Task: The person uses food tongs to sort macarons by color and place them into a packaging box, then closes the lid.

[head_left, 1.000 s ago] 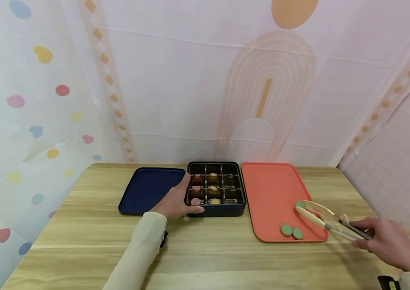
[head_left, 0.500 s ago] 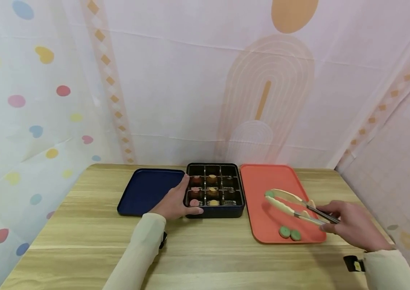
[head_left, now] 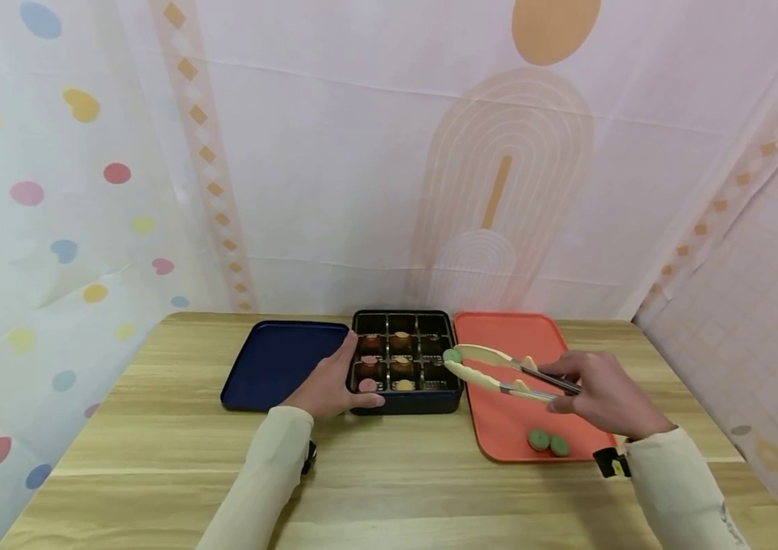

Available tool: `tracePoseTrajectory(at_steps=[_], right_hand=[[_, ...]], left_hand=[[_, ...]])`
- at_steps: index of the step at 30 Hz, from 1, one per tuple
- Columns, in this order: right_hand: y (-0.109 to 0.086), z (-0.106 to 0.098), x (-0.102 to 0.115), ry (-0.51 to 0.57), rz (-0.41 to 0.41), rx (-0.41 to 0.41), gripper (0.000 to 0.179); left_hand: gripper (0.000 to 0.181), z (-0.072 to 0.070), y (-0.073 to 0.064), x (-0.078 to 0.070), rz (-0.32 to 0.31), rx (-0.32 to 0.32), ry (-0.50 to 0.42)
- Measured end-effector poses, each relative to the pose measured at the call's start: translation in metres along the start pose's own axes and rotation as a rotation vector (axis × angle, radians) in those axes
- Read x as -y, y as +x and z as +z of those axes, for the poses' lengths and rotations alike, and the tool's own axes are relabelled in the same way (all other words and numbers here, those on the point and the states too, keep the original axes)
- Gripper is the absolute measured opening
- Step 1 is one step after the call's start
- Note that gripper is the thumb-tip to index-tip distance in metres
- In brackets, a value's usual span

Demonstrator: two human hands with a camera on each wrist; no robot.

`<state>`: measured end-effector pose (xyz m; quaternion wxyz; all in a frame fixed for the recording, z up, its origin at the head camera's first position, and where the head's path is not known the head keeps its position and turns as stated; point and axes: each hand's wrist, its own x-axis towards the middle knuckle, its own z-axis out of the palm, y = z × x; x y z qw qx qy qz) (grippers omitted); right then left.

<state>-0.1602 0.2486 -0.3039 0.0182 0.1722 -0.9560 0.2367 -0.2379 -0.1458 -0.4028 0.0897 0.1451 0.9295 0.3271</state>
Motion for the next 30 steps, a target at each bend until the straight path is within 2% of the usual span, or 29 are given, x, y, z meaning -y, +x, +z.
tracePoseTrajectory(at_steps=[12,30], right_hand=[[0.011,0.007,0.008,0.019,-0.053,0.042,0.045],[0.015,0.009,0.01,-0.011,-0.068,0.051,0.043]], left_hand=[[0.128,0.0,0.001,-0.002,0.0,-0.002,0.013],[0.127,-0.002,0.001,-0.002,-0.011,0.006,0.006]])
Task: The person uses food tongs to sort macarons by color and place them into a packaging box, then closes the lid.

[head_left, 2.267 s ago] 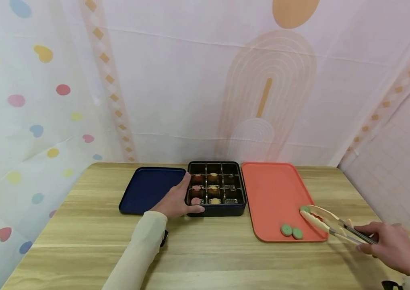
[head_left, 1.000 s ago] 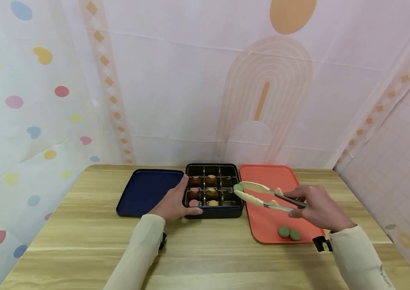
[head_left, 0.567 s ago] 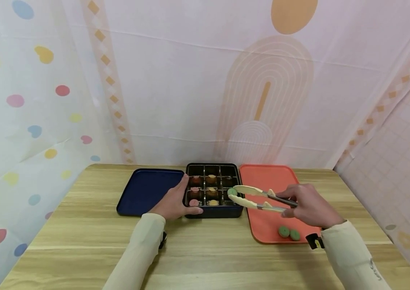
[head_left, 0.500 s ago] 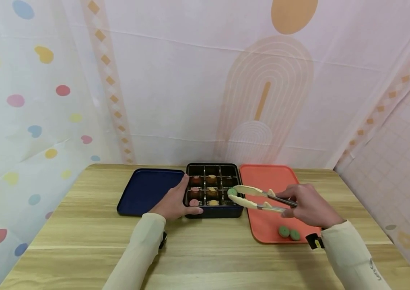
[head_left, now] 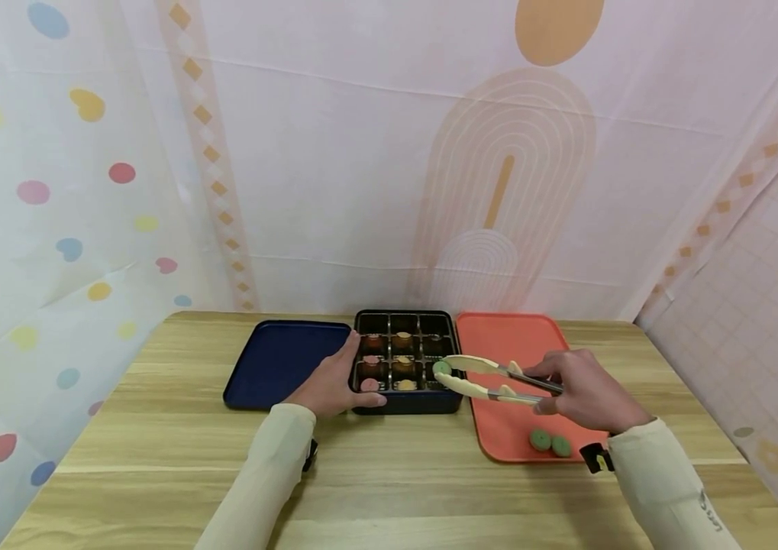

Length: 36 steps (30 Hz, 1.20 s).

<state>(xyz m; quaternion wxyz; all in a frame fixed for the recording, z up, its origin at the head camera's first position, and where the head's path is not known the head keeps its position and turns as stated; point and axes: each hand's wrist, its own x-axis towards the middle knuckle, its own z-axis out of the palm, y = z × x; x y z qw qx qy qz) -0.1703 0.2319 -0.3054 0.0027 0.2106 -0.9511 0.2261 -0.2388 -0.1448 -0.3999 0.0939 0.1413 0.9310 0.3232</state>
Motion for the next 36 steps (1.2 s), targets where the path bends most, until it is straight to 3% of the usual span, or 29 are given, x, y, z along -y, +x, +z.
tracePoseTrajectory(at_steps=[14,36], right_hand=[[-0.0008,0.0013,-0.0012,0.01,0.052,0.008,0.046],[-0.0024,0.0021,-0.0031,0.019,0.054,0.0,0.047]], left_hand=[[0.127,-0.0011,0.0003,-0.0026,0.015,0.006,0.015],[0.128,0.0004,0.0017,0.0012,0.007,0.0,0.024]])
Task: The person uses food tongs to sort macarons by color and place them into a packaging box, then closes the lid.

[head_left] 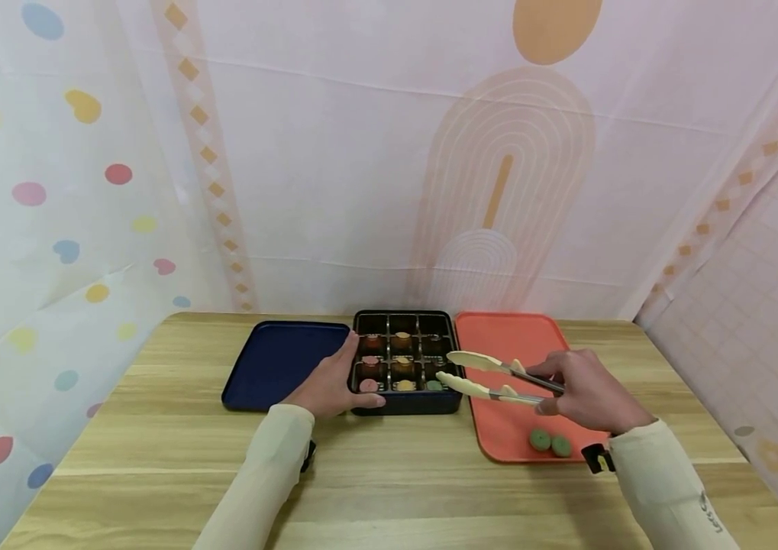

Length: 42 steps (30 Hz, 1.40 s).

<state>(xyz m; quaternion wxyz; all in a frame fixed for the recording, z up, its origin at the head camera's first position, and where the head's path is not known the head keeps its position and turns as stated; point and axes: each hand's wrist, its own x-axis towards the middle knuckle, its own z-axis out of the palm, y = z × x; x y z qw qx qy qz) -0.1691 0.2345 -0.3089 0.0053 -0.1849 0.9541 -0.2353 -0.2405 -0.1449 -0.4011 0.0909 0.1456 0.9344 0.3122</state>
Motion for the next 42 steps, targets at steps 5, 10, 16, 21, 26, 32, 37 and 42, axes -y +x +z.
tracePoseTrajectory(at_steps=[5,10,16,21,26,32,37,42], right_hand=[[-0.006,-0.006,-0.002,-0.017,-0.007,-0.006,0.049],[-0.023,-0.015,-0.01,-0.073,0.028,-0.001,0.049],[-0.051,-0.025,-0.031,-0.115,0.068,0.035,0.052],[-0.072,-0.028,-0.05,-0.141,0.097,0.095,0.051],[-0.087,-0.032,-0.067,-0.137,0.053,0.11,0.048],[-0.091,-0.034,-0.076,-0.181,0.031,0.107,0.047],[-0.09,-0.036,-0.078,-0.207,0.025,0.114,0.047],[-0.087,-0.037,-0.077,-0.188,0.048,0.146,0.047]], left_hand=[[0.128,-0.001,-0.001,0.0,0.004,-0.008,0.003],[0.128,0.0,-0.001,0.001,0.003,-0.004,0.005],[0.129,-0.001,0.0,0.001,0.003,-0.011,0.008],[0.129,-0.001,0.001,0.0,0.003,-0.002,0.011],[0.129,-0.001,0.0,0.0,-0.001,0.004,0.003],[0.129,-0.004,-0.002,-0.001,-0.001,0.01,0.001],[0.128,-0.005,-0.002,-0.002,-0.003,0.016,-0.001],[0.129,-0.005,-0.002,-0.002,0.003,0.015,0.01]])
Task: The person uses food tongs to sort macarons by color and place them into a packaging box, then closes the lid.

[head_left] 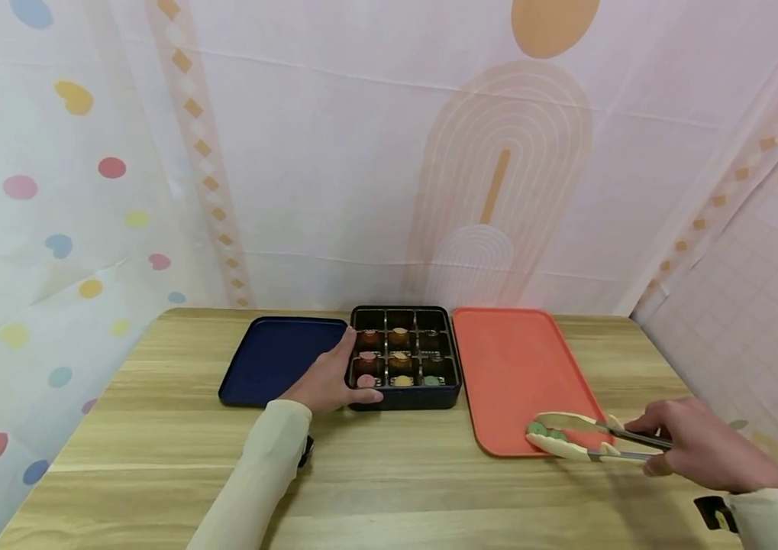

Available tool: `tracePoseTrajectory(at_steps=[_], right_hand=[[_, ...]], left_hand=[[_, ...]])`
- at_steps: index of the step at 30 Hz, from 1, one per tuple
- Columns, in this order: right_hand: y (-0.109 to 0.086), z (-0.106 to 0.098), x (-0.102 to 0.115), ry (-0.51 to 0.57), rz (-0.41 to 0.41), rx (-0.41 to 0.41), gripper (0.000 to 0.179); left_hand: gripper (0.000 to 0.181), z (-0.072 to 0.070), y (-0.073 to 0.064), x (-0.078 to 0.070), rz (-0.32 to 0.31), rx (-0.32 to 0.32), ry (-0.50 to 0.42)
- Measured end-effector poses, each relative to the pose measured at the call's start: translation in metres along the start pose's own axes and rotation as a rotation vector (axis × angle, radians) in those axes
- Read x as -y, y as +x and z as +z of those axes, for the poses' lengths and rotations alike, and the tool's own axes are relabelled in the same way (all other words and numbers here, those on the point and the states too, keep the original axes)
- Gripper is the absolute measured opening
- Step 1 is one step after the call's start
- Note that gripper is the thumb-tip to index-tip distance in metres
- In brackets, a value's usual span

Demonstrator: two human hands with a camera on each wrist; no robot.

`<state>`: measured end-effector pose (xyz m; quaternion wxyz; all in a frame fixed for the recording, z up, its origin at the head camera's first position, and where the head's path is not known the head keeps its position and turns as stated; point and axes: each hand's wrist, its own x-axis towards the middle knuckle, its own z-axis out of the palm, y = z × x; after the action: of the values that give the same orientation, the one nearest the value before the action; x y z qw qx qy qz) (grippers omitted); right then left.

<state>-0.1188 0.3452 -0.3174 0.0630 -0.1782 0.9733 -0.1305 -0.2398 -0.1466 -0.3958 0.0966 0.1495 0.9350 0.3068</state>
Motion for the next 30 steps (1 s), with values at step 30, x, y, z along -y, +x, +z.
tracePoseTrajectory(at_steps=[30], right_hand=[[0.012,-0.003,0.017,0.032,-0.022,-0.162,0.045]], left_hand=[[0.128,0.002,0.0,0.0,0.011,-0.014,0.007]])
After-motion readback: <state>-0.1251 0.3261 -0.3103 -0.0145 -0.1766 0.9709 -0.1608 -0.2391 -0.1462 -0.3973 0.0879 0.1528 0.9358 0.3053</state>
